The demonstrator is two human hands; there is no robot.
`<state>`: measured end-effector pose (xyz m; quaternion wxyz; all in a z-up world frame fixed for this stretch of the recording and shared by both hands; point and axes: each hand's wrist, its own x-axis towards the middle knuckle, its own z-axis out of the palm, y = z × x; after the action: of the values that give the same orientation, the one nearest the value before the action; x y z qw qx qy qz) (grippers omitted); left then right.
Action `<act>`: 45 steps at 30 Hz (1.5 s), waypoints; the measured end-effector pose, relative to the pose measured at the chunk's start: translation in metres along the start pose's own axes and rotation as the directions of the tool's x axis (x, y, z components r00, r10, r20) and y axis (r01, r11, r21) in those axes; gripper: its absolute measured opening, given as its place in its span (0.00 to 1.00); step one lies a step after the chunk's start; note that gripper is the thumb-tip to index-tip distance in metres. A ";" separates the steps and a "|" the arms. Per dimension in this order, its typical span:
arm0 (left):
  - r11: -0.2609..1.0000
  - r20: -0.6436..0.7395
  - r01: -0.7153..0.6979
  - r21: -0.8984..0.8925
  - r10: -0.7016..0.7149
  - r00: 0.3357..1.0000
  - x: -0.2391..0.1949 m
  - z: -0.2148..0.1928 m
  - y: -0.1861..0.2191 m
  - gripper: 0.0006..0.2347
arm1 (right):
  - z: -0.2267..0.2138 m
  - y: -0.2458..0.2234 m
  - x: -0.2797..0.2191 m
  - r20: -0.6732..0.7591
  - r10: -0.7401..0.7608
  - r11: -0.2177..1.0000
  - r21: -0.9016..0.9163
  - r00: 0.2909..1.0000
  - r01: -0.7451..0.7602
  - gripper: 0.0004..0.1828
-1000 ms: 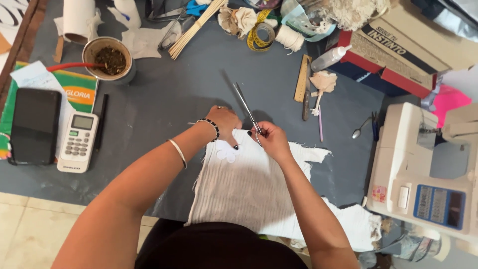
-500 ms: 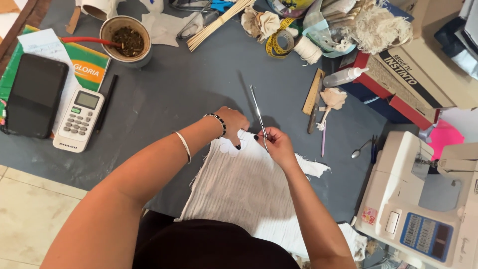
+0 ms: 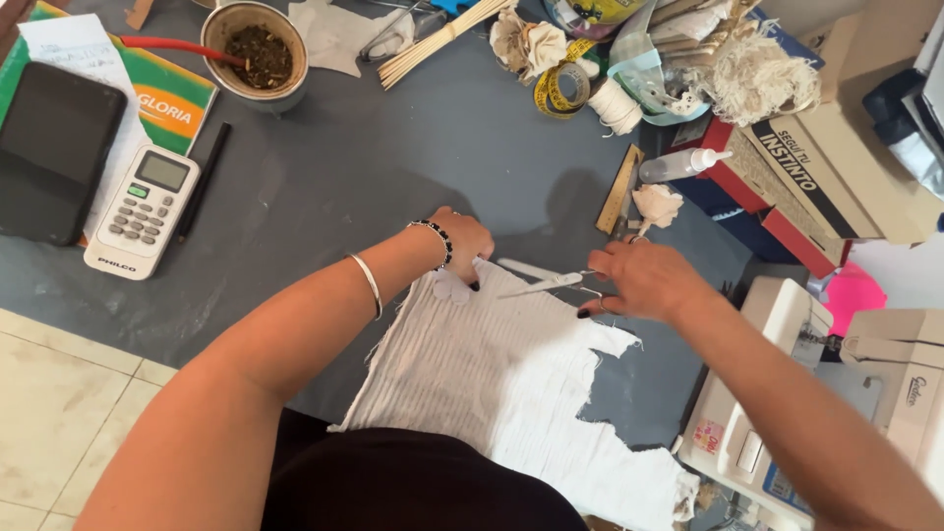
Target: Cutting out a flower-shaped pattern from white fabric using scissors and a paper template
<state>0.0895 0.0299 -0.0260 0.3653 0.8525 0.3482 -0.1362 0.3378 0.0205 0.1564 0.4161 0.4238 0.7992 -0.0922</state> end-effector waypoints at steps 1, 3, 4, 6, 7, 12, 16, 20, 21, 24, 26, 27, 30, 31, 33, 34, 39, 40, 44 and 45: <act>1.000 -0.002 0.000 -0.002 0.000 1.000 0.004 0.004 -0.002 0.19 | -0.006 0.000 0.004 0.001 -0.001 1.000 -0.003 1.000 0.001 0.29; 1.000 -0.085 -0.028 -0.014 0.027 0.996 0.012 0.014 -0.006 0.12 | -0.017 0.001 0.013 0.070 -0.029 0.960 -0.276 0.997 0.047 0.31; 0.999 -0.084 -0.030 -0.020 0.028 0.996 0.008 0.013 -0.004 0.12 | -0.018 0.001 0.021 0.075 -0.031 0.960 -0.277 0.997 0.051 0.31; 0.998 -0.144 -0.064 -0.012 0.061 0.988 0.000 0.013 -0.001 0.10 | -0.020 0.002 0.037 0.073 -0.035 0.902 -0.426 0.997 0.063 0.38; 0.998 -0.141 -0.066 -0.017 0.063 0.988 -0.003 0.013 0.000 0.10 | -0.024 0.002 0.043 0.079 -0.036 0.903 -0.425 0.996 0.067 0.38; 0.990 -0.200 -0.115 -0.081 0.097 0.975 -0.018 0.007 0.005 0.08 | -0.040 -0.006 0.068 0.136 -0.178 0.841 -0.492 0.975 0.222 0.37; 0.990 -0.227 -0.119 -0.079 0.099 0.969 -0.015 0.009 0.007 0.08 | -0.081 -0.038 0.063 0.209 -0.206 0.805 -0.520 0.956 0.287 0.37; 0.990 -0.238 -0.111 -0.082 0.089 0.967 -0.013 0.010 0.009 0.08 | -0.088 -0.046 0.070 0.261 -0.219 0.755 -0.565 0.940 0.333 0.34; 0.990 -0.232 -0.113 -0.080 0.091 0.968 -0.013 0.009 0.010 0.08 | -0.088 -0.047 0.071 0.266 -0.235 0.744 -0.570 0.935 0.349 0.33; 0.988 -0.221 -0.118 -0.102 0.093 0.971 -0.012 0.009 0.008 0.08 | -0.084 -0.047 0.073 0.235 -0.261 0.738 -0.576 0.936 0.351 0.34; 0.986 -0.214 -0.122 -0.113 0.095 0.972 -0.016 0.004 0.010 0.08 | -0.088 -0.052 0.072 0.252 -0.274 0.726 -0.579 0.928 0.371 0.33; 0.985 -0.207 -0.126 -0.121 0.100 0.973 -0.018 0.002 0.011 0.08 | -0.090 -0.054 0.072 0.267 -0.285 0.716 -0.580 0.921 0.389 0.34; 0.982 -0.201 -0.140 -0.129 0.112 0.973 -0.014 0.007 0.010 0.08 | -0.090 -0.056 0.070 0.257 -0.309 0.701 -0.589 0.916 0.402 0.33; 0.982 -0.201 -0.141 -0.129 0.113 0.973 -0.015 0.006 0.010 0.08 | -0.090 -0.056 0.070 0.258 -0.308 0.701 -0.588 0.915 0.402 0.33; 0.982 -0.199 -0.150 -0.114 0.125 0.972 -0.017 0.003 0.012 0.07 | -0.089 -0.056 0.070 0.263 -0.337 0.660 -0.619 0.904 0.426 0.32; 0.982 -0.201 -0.151 -0.115 0.126 0.972 -0.016 0.004 0.011 0.07 | -0.092 -0.057 0.068 0.265 -0.337 0.659 -0.619 0.904 0.427 0.32; 0.979 -0.213 -0.168 -0.116 0.140 0.967 -0.018 0.006 0.010 0.08 | -0.090 -0.055 0.063 0.243 -0.395 0.616 -0.645 0.886 0.452 0.31; 0.979 -0.214 -0.168 -0.119 0.140 0.967 -0.020 0.006 0.010 0.08 | -0.090 -0.055 0.063 0.246 -0.396 0.614 -0.646 0.885 0.454 0.31; 0.977 -0.220 -0.181 -0.115 0.153 0.963 -0.025 0.005 0.011 0.08 | -0.093 -0.055 0.062 0.236 -0.413 0.581 -0.676 0.880 0.454 0.29; 0.977 -0.226 -0.179 -0.117 0.149 0.963 -0.027 0.004 0.011 0.08 | -0.095 -0.055 0.062 0.237 -0.408 0.573 -0.685 0.882 0.450 0.29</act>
<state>0.0782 0.0080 -0.0098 0.3927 0.8612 0.3225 0.0122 0.2221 0.0707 0.1596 0.5344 0.0160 0.8364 0.1212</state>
